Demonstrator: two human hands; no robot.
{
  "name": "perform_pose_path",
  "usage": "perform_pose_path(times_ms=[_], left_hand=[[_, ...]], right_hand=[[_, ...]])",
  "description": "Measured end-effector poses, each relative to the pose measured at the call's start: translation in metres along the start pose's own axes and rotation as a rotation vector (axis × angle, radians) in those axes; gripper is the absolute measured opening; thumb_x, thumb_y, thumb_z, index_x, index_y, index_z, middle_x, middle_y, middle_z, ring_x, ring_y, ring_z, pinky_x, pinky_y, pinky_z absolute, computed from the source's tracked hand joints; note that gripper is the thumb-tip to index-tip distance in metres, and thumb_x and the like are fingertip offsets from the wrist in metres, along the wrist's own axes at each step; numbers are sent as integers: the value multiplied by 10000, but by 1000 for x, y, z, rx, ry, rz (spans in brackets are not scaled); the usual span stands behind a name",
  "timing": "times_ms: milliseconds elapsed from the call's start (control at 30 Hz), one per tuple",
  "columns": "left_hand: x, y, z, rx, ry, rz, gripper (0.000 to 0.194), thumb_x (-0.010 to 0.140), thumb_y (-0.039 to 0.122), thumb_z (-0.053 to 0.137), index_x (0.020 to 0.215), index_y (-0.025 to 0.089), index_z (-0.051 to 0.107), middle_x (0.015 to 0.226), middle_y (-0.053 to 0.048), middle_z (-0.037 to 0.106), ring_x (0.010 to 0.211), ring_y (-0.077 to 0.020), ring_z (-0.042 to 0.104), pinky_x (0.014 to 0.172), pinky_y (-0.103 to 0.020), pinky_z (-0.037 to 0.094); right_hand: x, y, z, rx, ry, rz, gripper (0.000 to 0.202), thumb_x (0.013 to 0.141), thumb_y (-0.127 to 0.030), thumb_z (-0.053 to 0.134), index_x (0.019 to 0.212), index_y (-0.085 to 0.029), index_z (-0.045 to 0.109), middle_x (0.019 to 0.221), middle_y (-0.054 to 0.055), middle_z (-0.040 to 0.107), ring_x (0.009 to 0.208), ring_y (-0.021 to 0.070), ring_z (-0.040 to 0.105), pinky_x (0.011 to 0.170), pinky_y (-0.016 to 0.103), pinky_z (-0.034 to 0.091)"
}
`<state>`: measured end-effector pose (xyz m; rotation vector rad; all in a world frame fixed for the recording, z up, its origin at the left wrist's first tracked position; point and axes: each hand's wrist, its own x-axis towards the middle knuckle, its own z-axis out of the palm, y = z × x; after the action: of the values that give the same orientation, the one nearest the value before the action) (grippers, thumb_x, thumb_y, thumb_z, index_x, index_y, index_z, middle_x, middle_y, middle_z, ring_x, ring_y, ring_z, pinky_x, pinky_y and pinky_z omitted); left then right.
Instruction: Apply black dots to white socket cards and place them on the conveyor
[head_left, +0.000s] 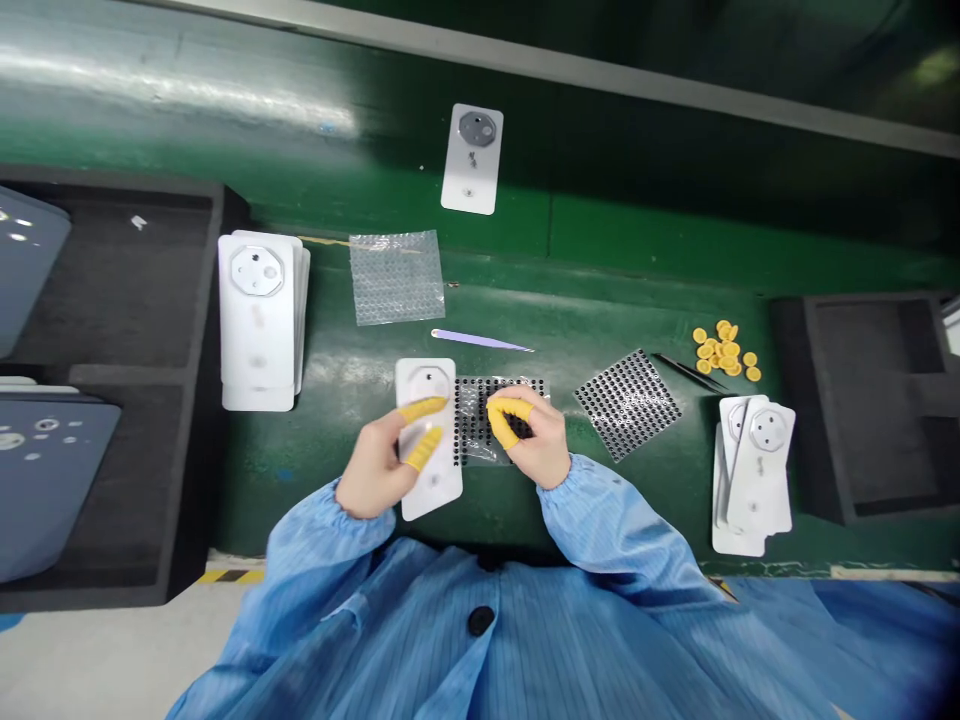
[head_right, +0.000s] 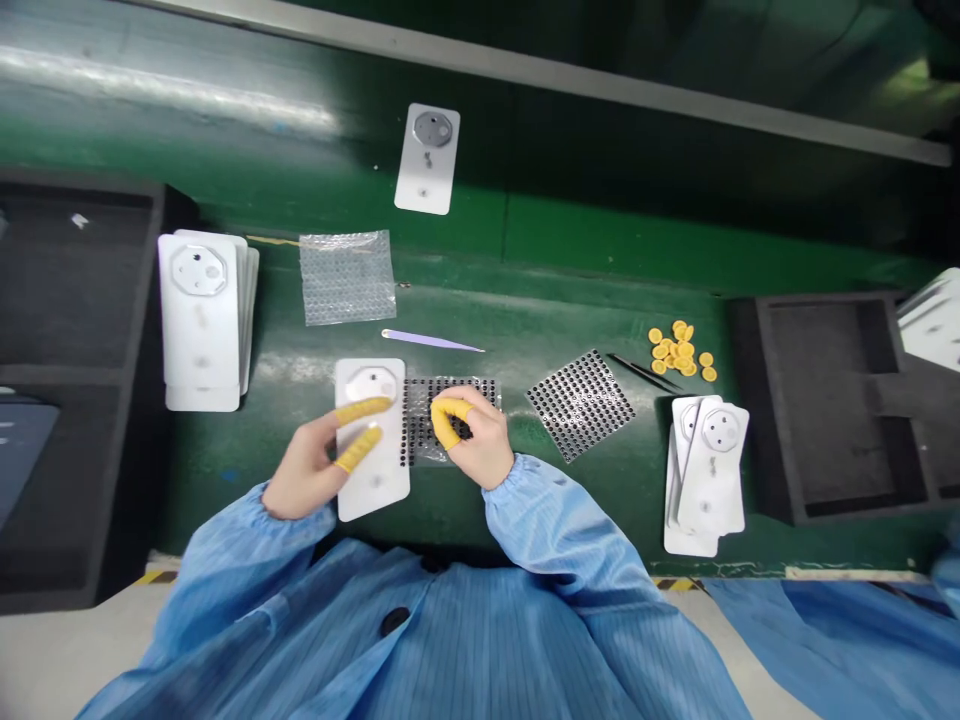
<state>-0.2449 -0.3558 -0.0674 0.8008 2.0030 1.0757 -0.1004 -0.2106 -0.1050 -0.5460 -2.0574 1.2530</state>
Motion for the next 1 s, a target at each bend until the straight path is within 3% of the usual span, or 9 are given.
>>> perform_pose_path(times_ms=[133, 200, 300, 400, 500, 667, 833, 1000], left_hand=[[-20, 18, -14, -252, 258, -96, 645, 811, 317, 650, 1396, 160, 428, 983, -101, 737, 784, -249, 715, 674, -329, 599], [-28, 34, -8, -367, 245, -98, 721, 809, 293, 668, 1445, 194, 342, 894, -74, 752, 693, -236, 718, 587, -307, 602], [-34, 52, 8, -439, 212, -22, 680, 809, 236, 680, 1421, 210, 384, 921, -68, 762, 729, -229, 733, 609, -282, 613], [-36, 57, 18, -439, 226, 113, 604, 795, 123, 683, 1350, 255, 488, 1025, -39, 753, 826, -197, 734, 691, -227, 606], [-37, 55, 19, -433, 214, 180, 688, 785, 35, 660, 1376, 324, 459, 1049, 2, 748, 818, -165, 732, 687, -187, 592], [-39, 52, 17, -410, 193, 176, 774, 773, 35, 668, 1426, 343, 388, 1017, 4, 749, 764, -165, 721, 644, -196, 580], [-37, 51, 17, -333, 138, 197, 823, 752, 26, 676, 1441, 348, 361, 889, 22, 749, 602, -116, 657, 630, -190, 562], [-37, 51, 16, -313, 137, 182, 822, 762, 35, 660, 1454, 337, 336, 800, 24, 729, 548, -113, 619, 603, -200, 555]], right_hand=[[0, -23, -8, -62, -4, -131, 251, 827, -104, 608, 1042, -223, 655, 983, 88, 689, 868, 183, 670, 743, 329, 583], [4, -41, -11, -115, -30, -215, 359, 815, -83, 619, 1143, -228, 620, 1021, 89, 694, 913, 196, 670, 767, 332, 592], [16, -63, -15, -174, -115, -279, 400, 851, -76, 550, 1232, -198, 556, 1039, 85, 702, 982, 204, 661, 836, 370, 598], [25, -73, -19, -299, -177, -400, 339, 870, -59, 487, 1193, -128, 564, 1084, 122, 695, 1038, 225, 647, 894, 429, 581], [25, -75, -23, -433, -241, -494, 263, 867, -93, 516, 1115, -77, 600, 1176, 187, 651, 1141, 267, 593, 923, 459, 560], [23, -75, -28, -466, -283, -490, 254, 890, -209, 530, 1083, -70, 619, 1227, 226, 611, 1197, 287, 546, 912, 467, 558], [27, -74, -28, -482, -293, -503, 235, 885, -199, 539, 1070, -80, 620, 1223, 221, 613, 1176, 282, 558, 917, 476, 549], [23, -69, -28, -360, -329, -424, 334, 901, -202, 486, 1205, -81, 552, 1309, 222, 548, 1229, 288, 512, 915, 491, 547]])
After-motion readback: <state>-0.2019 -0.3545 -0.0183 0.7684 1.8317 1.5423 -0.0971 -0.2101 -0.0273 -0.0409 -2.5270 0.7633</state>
